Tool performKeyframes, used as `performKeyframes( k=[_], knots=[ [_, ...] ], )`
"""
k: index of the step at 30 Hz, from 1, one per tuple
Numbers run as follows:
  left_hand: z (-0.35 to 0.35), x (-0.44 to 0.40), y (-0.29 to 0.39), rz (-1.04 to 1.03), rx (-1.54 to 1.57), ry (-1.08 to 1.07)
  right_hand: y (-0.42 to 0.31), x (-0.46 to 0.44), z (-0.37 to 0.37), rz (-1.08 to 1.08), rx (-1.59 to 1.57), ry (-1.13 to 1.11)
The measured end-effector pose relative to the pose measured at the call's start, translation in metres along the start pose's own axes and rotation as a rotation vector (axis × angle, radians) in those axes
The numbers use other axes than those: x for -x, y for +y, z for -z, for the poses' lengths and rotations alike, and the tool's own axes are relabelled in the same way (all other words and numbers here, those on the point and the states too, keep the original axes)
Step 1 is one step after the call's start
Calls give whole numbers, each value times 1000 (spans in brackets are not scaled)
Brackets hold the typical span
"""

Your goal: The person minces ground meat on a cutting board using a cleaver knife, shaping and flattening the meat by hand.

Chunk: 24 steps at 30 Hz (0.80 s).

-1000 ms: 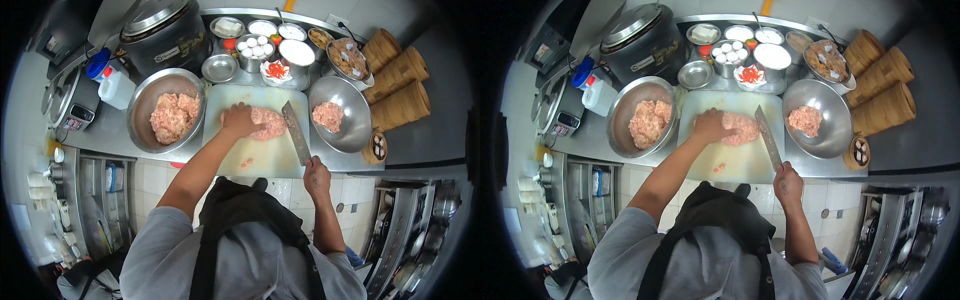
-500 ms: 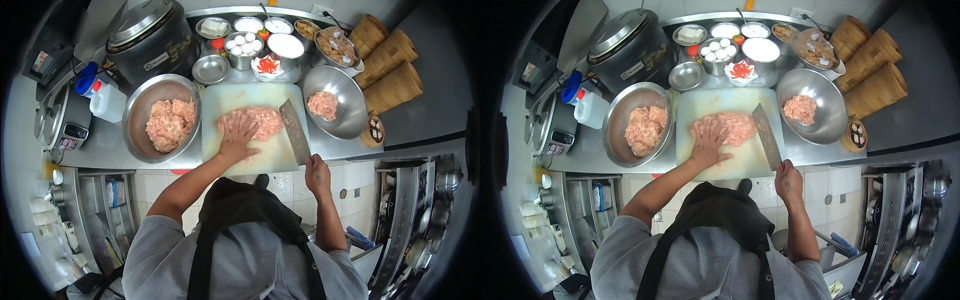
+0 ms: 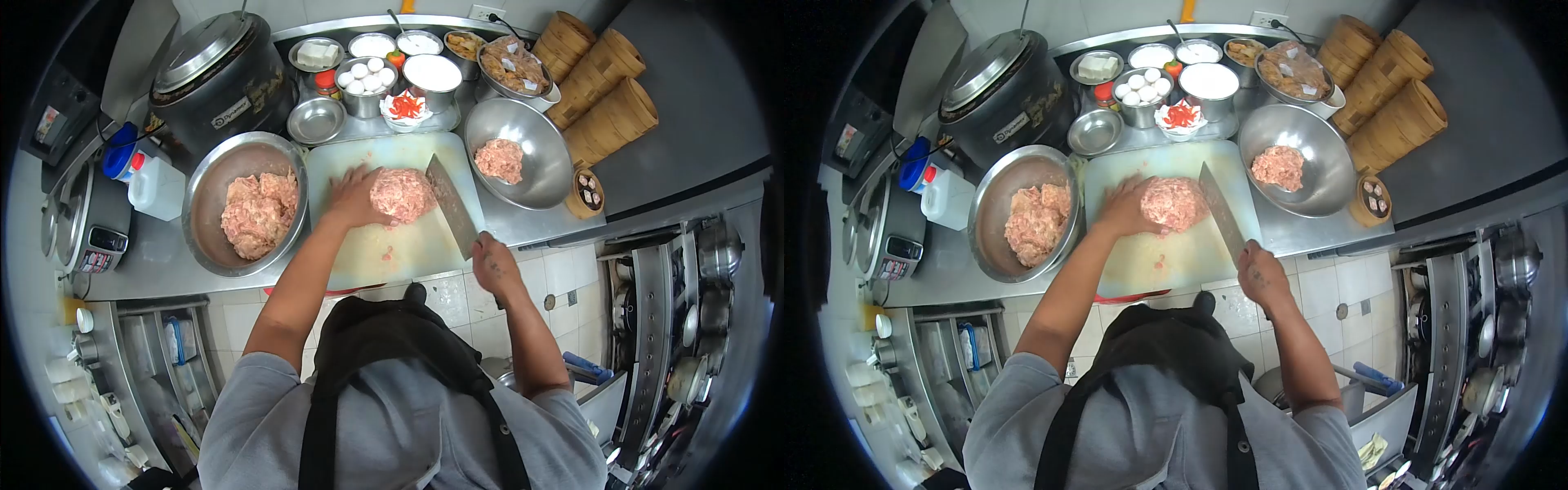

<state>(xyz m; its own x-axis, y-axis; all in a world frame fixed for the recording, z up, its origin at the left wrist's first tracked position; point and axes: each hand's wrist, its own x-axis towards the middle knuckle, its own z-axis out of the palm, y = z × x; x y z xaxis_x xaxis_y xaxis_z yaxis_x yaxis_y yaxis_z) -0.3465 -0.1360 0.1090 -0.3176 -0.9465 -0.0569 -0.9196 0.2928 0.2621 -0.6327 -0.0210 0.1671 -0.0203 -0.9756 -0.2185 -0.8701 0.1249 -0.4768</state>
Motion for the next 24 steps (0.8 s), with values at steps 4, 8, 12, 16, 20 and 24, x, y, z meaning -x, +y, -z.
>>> performKeyframes(
  k=[4, 8, 12, 16, 20, 24],
  knots=[
    [-8, 13, -4, 11, 262, -38, -39, 11, 42, 45, -55, 247],
    [-4, 32, -9, -45, 395, 13, -65, 11, 41, 117, -230, 508],
    [-38, 45, -29, -64, 416, 244, -28, -5, -18, 21, 28, 177],
    [-47, 48, -38, -86, 452, 345, -40, 7, 27, 13, 91, 32],
    [-50, 54, -37, -80, 491, 389, -62, 13, 29, 15, -110, 347],
    [-51, 53, -41, -97, 486, 409, -5, 4, -20, -21, 81, 172]
  ],
)
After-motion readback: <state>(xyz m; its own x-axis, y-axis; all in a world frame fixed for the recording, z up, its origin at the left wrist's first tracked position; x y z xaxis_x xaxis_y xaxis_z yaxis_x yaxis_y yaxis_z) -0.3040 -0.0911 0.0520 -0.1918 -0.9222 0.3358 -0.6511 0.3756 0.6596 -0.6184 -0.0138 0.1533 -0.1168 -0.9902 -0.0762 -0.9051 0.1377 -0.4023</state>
